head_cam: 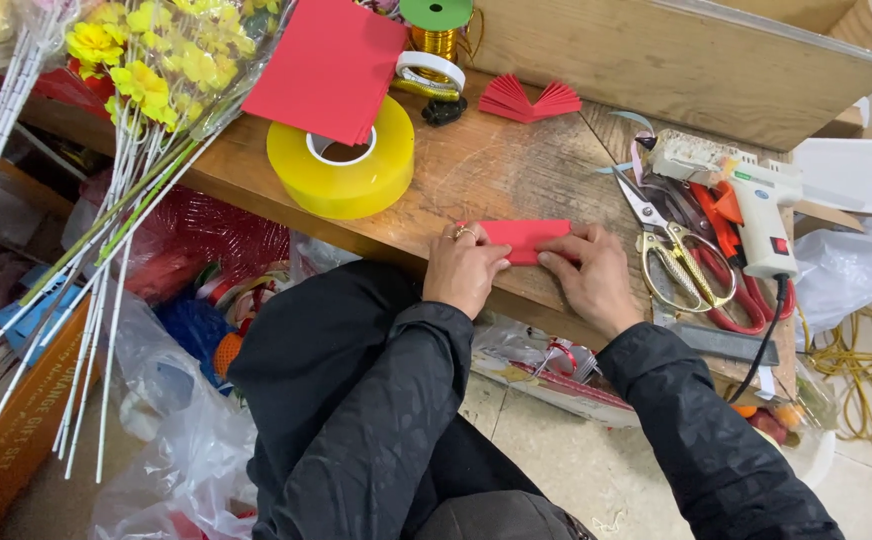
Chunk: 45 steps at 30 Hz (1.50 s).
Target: Accordion-folding a small rectangular piece of red paper to create a decorative fan shape.
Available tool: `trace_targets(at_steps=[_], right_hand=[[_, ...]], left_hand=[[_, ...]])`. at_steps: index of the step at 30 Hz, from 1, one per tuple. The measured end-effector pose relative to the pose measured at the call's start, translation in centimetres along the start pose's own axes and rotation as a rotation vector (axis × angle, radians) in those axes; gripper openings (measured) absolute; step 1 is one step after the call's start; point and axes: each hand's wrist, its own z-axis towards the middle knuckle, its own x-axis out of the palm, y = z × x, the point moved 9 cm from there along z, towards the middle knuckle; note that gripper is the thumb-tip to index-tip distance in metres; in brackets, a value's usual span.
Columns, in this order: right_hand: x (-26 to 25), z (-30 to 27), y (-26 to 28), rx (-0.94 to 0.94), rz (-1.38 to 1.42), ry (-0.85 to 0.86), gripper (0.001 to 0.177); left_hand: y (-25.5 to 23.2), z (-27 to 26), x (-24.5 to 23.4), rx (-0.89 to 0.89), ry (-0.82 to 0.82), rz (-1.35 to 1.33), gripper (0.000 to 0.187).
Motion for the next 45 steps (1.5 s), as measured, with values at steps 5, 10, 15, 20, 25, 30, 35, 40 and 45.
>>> trace_targets(at_steps=[5, 10, 15, 20, 25, 30, 35, 40, 45], right_hand=[[0.1, 0.2, 0.0, 0.028, 0.000, 0.004, 0.015], [0.2, 0.2, -0.2, 0.048, -0.003, 0.017, 0.014], [0.1, 0.1, -0.2, 0.065, 0.035, 0.013, 0.013], [0.3, 0.0, -0.5, 0.038, 0.027, 0.000, 0.015], [0.2, -0.4, -0.2, 0.007, 0.020, -0.017, 0.015], [-0.8, -2.7, 4.6, -0.174, -0.339, -0.049, 0.027], [1.6, -4.4, 4.4, -0.224, -0.526, -0.039, 0.044], [1.4, -4.9, 5.7, -0.229, -0.514, -0.063, 0.045], [1.6, -4.8, 6.3, -0.233, -0.530, -0.045, 0.042]], left_hand=[[0.4, 0.1, 0.4, -0.015, -0.001, 0.017, 0.017], [0.6, 0.3, 0.5, -0.063, 0.057, 0.011, 0.018], [0.7, 0.3, 0.8, -0.071, 0.082, 0.004, 0.017], [0.7, 0.3, 0.7, -0.087, 0.120, -0.009, 0.017], [0.6, 0.2, 0.9, -0.106, 0.152, -0.001, 0.016], [0.2, 0.2, 0.2, -0.132, 0.175, 0.004, 0.015], [0.1, 0.4, 0.1, -0.140, 0.174, 0.029, 0.016], [0.2, 0.3, 0.2, -0.134, 0.185, 0.023, 0.017], [-0.1, 0.2, 0.1, -0.122, 0.187, 0.035, 0.017]])
